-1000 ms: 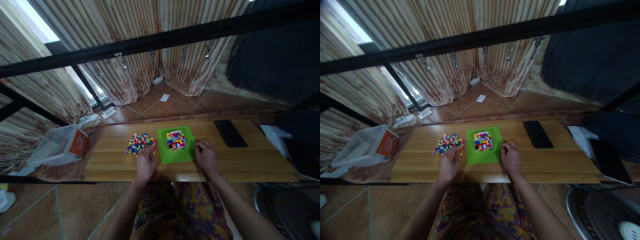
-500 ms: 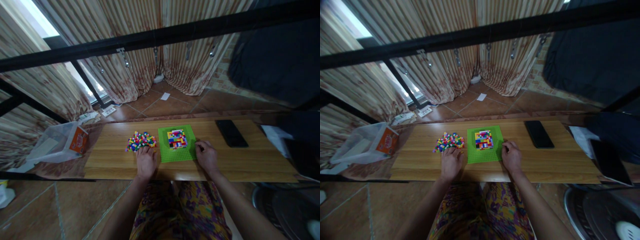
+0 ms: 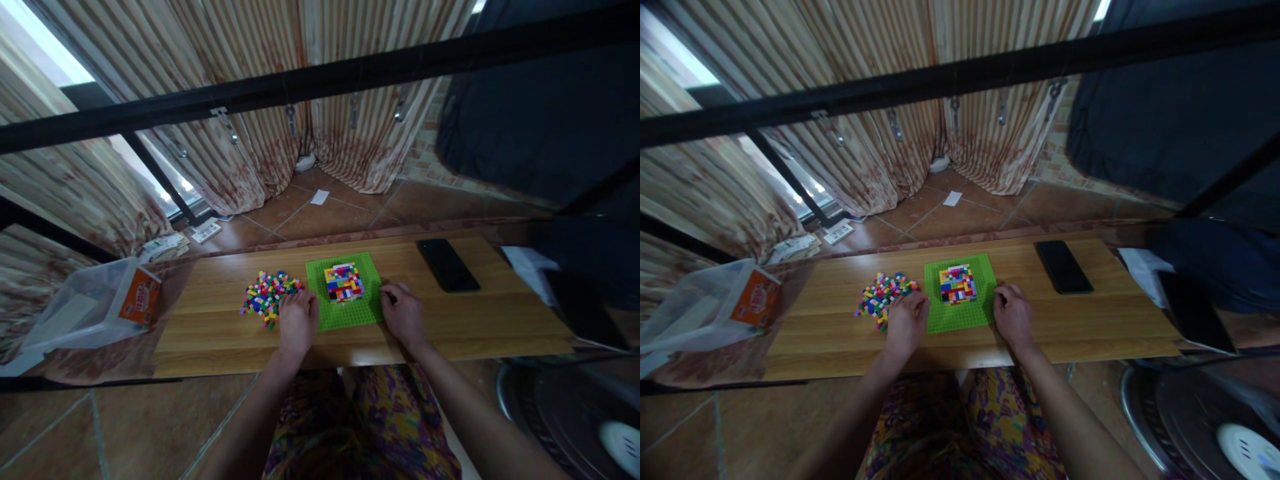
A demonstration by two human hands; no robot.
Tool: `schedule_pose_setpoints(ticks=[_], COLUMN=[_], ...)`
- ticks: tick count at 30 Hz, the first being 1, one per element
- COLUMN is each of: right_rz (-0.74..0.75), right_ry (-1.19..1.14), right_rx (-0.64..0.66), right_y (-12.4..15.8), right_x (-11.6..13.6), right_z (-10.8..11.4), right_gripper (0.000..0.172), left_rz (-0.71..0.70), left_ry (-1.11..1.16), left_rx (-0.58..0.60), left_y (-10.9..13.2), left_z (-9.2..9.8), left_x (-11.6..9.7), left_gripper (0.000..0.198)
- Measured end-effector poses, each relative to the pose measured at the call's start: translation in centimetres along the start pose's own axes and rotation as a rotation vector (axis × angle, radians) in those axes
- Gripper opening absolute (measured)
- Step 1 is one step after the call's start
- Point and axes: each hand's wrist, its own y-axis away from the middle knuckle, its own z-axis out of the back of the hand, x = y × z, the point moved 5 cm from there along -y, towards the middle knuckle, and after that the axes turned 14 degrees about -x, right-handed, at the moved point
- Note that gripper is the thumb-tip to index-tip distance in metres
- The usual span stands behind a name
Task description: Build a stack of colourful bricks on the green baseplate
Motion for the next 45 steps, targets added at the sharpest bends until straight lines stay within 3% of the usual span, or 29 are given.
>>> schedule_pose_setpoints(ticks=[5,12,23,35,45], right_rz=[-0.011,-0.016,-0.013,-0.006,-0.002], right_ry=[0.014,0.012,0.018,0.015,0.014], right_rx=[0.018,0.030,0.026,0.022,0.018], right_y=[0.0,0.0,0.0,0.0,0.0], right_x=[-0.1,-0.1,-0.2,-0.1,-0.1], right_z=[-0.1,-0.2,-0.3,-0.2,-0.1], right_gripper=[0.021,0.022,0.022,0.022,0.022], left_rz=[-0.053,-0.098,-0.113,-0.035,-0.141], left_ry=[0.159,0.125,0.091,0.163,0.163], left_rx=[-0.044,0.025,0.049,-0.020,-0.084], left_y=[-2.0,-4.0,-4.6,-4.3,-3.2], left_z=[-0.9,-2.4,-3.9,-4.1,-4.1], left_x=[-2.6,-4.7,-5.4,-5.4,-5.1], left_gripper=[0.015,0.015,0.017,0.017,0.020])
